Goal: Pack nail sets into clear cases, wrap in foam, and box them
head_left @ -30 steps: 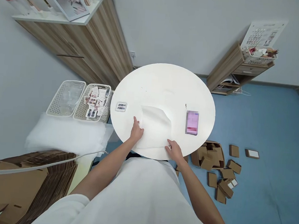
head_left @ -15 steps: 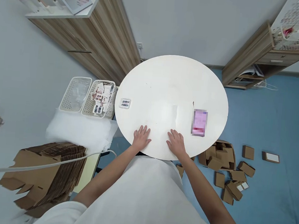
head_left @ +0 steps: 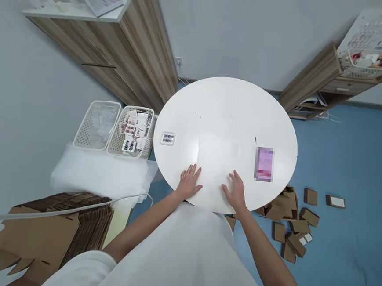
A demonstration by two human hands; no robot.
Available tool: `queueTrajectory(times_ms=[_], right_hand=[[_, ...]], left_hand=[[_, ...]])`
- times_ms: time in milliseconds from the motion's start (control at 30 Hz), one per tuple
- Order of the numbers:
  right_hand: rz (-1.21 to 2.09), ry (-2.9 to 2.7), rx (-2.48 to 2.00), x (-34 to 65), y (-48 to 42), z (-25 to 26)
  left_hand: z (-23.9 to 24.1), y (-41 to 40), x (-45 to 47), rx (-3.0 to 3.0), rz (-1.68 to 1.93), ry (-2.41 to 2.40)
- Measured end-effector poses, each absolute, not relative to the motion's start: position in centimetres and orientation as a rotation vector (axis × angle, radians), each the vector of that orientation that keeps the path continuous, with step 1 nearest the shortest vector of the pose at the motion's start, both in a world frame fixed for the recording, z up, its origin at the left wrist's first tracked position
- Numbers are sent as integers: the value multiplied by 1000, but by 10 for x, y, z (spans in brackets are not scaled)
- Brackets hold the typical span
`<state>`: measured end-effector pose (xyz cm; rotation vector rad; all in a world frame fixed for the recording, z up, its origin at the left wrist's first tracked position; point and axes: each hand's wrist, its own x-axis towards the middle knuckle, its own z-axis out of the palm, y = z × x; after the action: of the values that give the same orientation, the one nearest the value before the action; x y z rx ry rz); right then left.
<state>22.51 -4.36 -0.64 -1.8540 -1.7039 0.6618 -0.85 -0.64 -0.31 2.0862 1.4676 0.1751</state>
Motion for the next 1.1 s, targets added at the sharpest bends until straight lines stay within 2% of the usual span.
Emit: queueTrajectory(times_ms=[100,267,333,467,600,900,1100], right_hand=[[696,-1366,-1827,197,-25,9],[1247,-1318,-1708,115,39,18],[1364,-1307,-1691,81,67,14],[1538,-1181,-1646,33,114,3],[1668,-1066,-1627,12,138,-3],[1657,-1087,-1595,2,126,2],[1474,-1173,-1635,55,71,17]], left_hand=[[0,12,-41,1979,328,1551],[-4,75,-115,1567,696,1839],[-8,101,-137,1345,794,1861],[-18,132,-160,977,847,1697],[-27,137,-163,893,857,1629],[-31,122,-156,870,880,1536],[-16,87,-115,972,849,1378]])
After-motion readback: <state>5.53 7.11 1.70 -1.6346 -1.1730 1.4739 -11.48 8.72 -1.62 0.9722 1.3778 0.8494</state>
